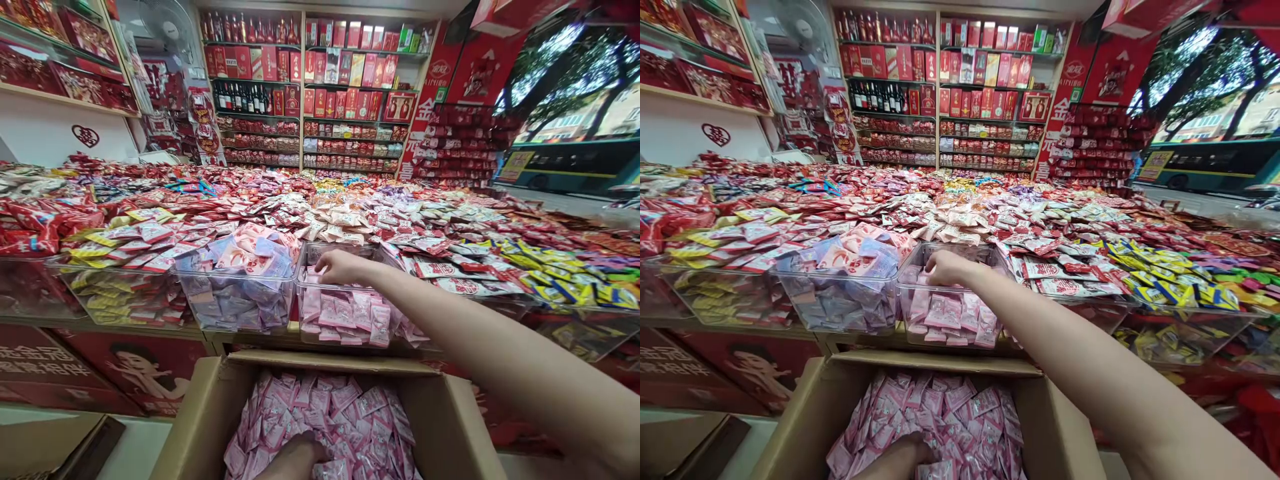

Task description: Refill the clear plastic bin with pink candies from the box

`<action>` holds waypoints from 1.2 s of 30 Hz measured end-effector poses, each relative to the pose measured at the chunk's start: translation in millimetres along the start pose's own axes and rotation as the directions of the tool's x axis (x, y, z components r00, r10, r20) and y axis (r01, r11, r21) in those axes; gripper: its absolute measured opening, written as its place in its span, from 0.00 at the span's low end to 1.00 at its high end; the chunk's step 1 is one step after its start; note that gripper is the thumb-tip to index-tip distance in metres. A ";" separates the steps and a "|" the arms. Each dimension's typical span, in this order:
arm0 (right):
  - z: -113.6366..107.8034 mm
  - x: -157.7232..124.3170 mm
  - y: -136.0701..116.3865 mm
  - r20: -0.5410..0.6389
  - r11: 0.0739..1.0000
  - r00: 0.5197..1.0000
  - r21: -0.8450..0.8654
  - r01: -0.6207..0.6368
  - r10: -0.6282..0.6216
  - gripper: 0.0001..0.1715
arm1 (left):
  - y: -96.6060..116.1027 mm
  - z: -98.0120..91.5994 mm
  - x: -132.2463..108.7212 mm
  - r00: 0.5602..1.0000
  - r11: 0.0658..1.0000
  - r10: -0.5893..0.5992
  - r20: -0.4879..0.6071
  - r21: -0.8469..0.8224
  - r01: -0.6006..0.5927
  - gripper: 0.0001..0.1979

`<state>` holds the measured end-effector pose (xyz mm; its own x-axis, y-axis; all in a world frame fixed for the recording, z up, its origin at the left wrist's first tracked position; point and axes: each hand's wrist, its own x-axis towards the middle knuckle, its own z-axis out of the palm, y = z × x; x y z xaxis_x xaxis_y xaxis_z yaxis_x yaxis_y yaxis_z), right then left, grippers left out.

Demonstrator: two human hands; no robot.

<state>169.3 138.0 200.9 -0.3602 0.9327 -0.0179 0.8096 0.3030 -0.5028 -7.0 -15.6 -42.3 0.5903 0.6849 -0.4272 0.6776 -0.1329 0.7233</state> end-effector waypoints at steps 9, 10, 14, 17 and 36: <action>4.9 -10.7 3.7 0.219 0.995 0.974 -0.061 0.080 -0.065 0.11 | -4.6 2.4 11.3 0.998 0.983 -0.052 -0.048 0.172 0.059 0.18; 6.4 -10.5 3.8 0.255 0.994 0.964 -0.059 0.089 -0.071 0.10 | -5.0 3.3 11.1 0.996 0.983 -0.059 -0.063 0.171 0.069 0.17; 6.2 -5.9 2.9 0.236 0.991 0.967 -0.064 0.117 -0.099 0.08 | -4.5 4.4 5.9 0.991 0.991 -0.072 -0.117 0.103 0.084 0.13; -5.4 -13.4 -6.0 -0.011 0.987 0.989 -0.069 0.147 -0.148 0.12 | -0.4 -2.0 1.9 0.992 0.999 -0.030 -0.123 -0.021 0.027 0.07; 174.3 -166.7 43.7 -0.136 0.779 0.987 0.627 0.018 0.086 0.15 | 49.3 -23.1 -0.6 0.949 0.568 0.021 -0.315 -0.778 -0.270 0.11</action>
<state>183.9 -38.4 31.2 -0.2222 0.9733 0.0569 0.3332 0.1306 -0.9338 15.9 -5.9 6.1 0.4366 0.8725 -0.2194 -0.1160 0.2965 0.9480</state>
